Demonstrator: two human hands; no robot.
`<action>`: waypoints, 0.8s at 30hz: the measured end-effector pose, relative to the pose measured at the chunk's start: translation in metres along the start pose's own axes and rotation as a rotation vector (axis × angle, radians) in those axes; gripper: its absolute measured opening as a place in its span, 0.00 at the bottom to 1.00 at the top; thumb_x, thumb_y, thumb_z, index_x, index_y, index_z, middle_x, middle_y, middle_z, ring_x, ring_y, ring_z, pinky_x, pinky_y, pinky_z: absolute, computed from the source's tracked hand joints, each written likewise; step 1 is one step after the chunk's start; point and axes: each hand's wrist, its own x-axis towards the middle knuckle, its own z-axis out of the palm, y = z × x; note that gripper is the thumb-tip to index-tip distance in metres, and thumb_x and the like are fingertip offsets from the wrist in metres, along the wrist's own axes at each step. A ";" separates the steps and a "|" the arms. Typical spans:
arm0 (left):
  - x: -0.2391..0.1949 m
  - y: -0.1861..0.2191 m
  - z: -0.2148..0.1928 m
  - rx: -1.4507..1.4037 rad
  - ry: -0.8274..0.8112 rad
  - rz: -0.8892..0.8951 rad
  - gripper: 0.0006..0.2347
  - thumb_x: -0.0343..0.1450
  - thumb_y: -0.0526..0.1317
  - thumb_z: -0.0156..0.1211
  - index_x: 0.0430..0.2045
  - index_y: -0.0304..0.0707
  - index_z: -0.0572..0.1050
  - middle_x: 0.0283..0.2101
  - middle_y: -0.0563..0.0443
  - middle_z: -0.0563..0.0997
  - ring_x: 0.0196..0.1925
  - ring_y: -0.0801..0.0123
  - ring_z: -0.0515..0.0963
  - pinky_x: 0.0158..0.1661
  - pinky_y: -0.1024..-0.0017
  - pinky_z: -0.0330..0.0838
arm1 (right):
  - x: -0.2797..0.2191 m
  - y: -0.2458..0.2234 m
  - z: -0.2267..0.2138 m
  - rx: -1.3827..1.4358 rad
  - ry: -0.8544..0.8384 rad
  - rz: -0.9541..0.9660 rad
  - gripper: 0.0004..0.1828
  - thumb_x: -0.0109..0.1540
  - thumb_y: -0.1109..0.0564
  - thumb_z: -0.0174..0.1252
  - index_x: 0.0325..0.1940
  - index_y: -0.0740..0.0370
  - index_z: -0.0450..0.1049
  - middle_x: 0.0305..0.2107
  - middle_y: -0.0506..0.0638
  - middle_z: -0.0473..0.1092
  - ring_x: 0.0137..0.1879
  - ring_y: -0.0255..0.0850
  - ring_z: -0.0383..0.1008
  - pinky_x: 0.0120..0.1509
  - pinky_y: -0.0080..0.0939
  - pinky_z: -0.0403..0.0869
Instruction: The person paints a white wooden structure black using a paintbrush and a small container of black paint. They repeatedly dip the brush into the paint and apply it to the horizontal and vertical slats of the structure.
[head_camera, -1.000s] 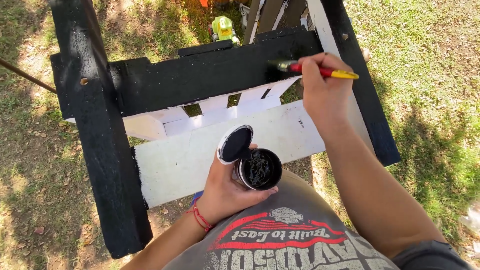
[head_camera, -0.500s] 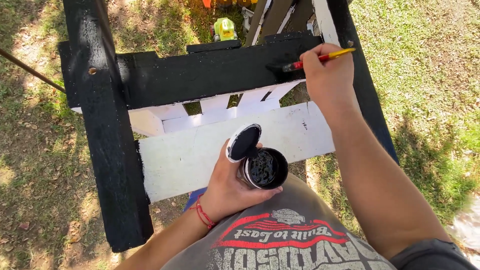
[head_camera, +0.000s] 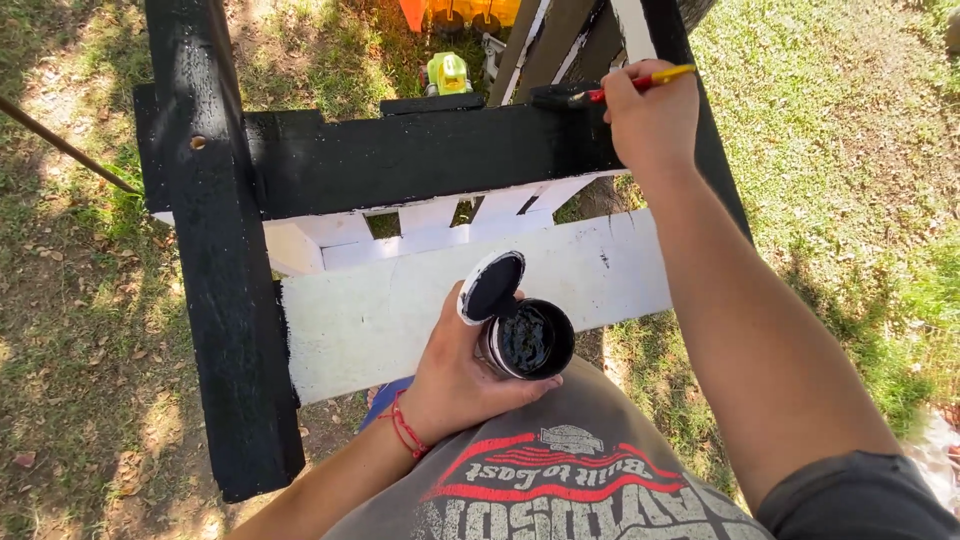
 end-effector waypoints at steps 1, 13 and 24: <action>0.000 0.000 -0.001 0.003 -0.004 -0.010 0.32 0.55 0.50 0.76 0.51 0.41 0.69 0.49 0.46 0.71 0.52 0.59 0.75 0.52 0.64 0.72 | 0.010 0.005 0.000 -0.114 0.011 -0.077 0.07 0.61 0.53 0.55 0.32 0.53 0.77 0.19 0.43 0.73 0.25 0.29 0.75 0.27 0.29 0.73; 0.000 -0.001 0.000 0.010 -0.009 -0.024 0.34 0.54 0.49 0.77 0.54 0.42 0.68 0.48 0.47 0.71 0.51 0.60 0.75 0.52 0.65 0.72 | 0.022 -0.008 0.019 -0.162 -0.149 -0.173 0.12 0.63 0.59 0.51 0.26 0.55 0.75 0.14 0.44 0.65 0.19 0.30 0.58 0.20 0.32 0.58; 0.000 -0.002 0.000 -0.027 -0.022 -0.001 0.37 0.56 0.49 0.76 0.58 0.41 0.65 0.50 0.45 0.70 0.54 0.58 0.75 0.54 0.63 0.73 | 0.039 -0.016 0.002 0.240 -0.066 0.271 0.08 0.57 0.56 0.52 0.31 0.58 0.76 0.15 0.45 0.68 0.19 0.29 0.63 0.24 0.25 0.63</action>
